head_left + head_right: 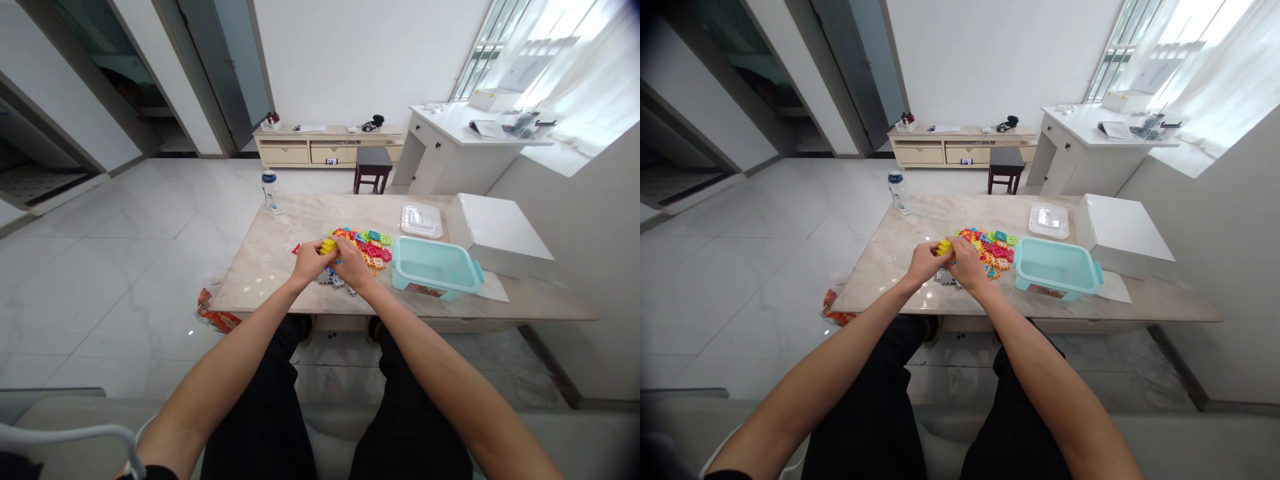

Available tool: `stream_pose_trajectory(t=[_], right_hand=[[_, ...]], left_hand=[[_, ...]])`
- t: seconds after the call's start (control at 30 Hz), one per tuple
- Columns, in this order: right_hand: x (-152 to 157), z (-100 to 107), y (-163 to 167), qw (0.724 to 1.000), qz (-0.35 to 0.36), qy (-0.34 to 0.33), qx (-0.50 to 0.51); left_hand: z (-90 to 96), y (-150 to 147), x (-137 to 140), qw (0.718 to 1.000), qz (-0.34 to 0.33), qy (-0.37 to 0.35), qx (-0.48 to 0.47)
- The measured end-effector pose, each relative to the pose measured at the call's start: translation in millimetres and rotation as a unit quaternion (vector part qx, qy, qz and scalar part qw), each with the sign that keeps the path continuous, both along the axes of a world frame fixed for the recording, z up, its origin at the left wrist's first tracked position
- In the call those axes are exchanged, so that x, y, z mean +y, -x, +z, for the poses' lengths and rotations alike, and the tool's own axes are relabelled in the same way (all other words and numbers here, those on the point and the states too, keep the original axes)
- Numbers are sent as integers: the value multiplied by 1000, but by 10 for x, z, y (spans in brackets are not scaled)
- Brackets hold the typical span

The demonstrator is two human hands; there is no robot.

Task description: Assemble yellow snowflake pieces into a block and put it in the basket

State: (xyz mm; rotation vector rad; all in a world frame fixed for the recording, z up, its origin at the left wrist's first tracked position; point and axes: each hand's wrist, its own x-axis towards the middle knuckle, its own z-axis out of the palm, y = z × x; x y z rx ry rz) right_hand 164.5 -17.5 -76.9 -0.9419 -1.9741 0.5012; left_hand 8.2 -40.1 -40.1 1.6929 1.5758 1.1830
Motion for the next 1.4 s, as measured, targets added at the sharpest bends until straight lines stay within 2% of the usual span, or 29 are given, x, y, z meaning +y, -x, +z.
stream_pose_trajectory(t=[0.13, 0.23, 0.33, 0.5, 0.67, 0.9, 1.03, 1.1, 1.17, 1.27, 1.33, 1.4], right_hand=[[-67, 56, 37, 996, 4, 41, 78], [-103, 109, 96, 973, 0, 147, 176], [-103, 154, 176, 941, -12, 231, 246], [-80, 173, 284, 937, -82, 247, 234], [-63, 164, 354, 921, -129, 254, 264], [-34, 140, 403, 935, -138, 235, 226], [3, 144, 358, 953, -79, 212, 201], [12, 166, 276, 969, -28, 171, 175], [14, 190, 163, 986, 18, 116, 122], [13, 193, 16, 996, 62, 43, 37], [19, 165, -25, 997, 74, 3, -7], [31, 126, -20, 997, 69, -18, -42]], left_hand=[[49, 131, 59, 995, 42, -60, 66], [51, 217, 92, 985, 75, -102, 120], [31, 192, 74, 977, 68, -125, 162], [25, 30, 3, 979, 10, -122, 164], [39, -7, -1, 981, 19, -103, 165], [11, 49, 19, 982, 16, -109, 150], [42, 111, 52, 987, 30, -92, 125], [52, 149, 73, 995, 42, -53, 73], [47, 182, 84, 999, 38, 6, -27], [19, 201, 73, 983, 6, 86, -160], [-1, 190, 50, 980, 0, 102, -169], [-15, 163, 25, 986, 0, 93, -136]])
